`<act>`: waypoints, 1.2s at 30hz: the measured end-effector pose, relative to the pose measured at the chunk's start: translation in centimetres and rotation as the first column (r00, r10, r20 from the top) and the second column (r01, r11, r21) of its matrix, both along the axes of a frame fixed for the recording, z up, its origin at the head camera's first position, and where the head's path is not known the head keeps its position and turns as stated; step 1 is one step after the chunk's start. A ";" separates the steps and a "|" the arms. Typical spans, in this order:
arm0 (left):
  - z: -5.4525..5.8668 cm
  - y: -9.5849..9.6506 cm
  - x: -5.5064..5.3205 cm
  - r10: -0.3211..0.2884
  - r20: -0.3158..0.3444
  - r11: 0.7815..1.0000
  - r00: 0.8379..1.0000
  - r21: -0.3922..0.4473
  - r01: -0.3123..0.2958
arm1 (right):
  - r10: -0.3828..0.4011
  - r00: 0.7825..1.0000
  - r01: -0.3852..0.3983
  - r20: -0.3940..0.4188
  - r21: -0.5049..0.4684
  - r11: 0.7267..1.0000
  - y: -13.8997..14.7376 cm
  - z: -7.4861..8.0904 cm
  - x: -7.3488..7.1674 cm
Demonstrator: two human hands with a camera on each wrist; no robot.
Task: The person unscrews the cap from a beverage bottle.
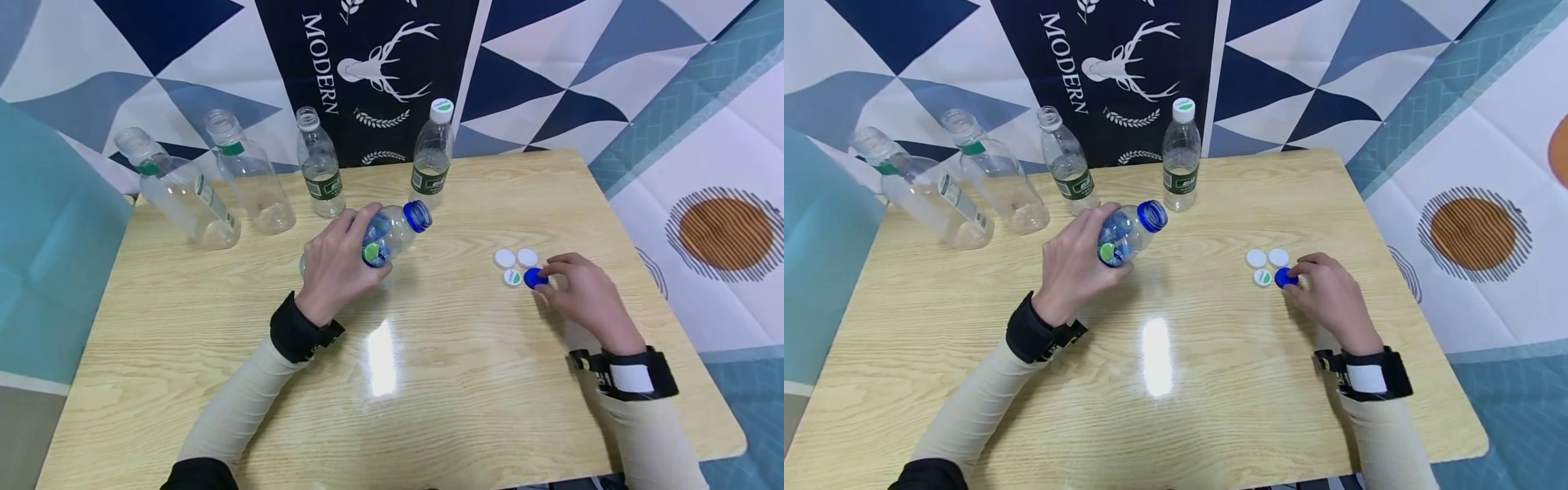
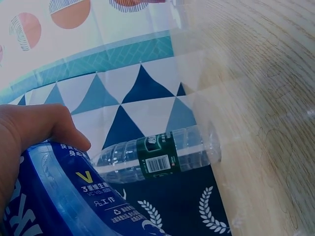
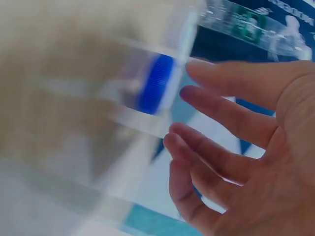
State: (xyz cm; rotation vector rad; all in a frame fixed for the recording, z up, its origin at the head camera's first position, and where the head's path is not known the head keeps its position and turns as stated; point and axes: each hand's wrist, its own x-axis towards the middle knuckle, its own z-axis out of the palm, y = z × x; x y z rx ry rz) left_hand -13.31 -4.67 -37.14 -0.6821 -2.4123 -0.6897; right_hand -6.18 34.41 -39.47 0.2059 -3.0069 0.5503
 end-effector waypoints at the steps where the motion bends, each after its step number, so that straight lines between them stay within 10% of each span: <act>1: 0.0 0.0 -0.1 -0.001 0.001 1.000 1.000 0.005 0.001 | 0.004 1.000 -0.004 -0.019 0.004 1.000 0.0 0.5 0.2; 29: -0.8 0.6 -1.6 0.008 0.089 0.984 0.996 0.176 -0.024 | 0.265 0.921 -0.323 -0.287 -0.178 0.929 -13.5 8.2 -7.1; 36: -1.3 1.2 -2.3 -0.046 0.149 0.910 0.988 0.414 -0.020 | 0.230 0.925 -0.293 -0.302 -0.184 0.938 -12.6 8.4 -6.9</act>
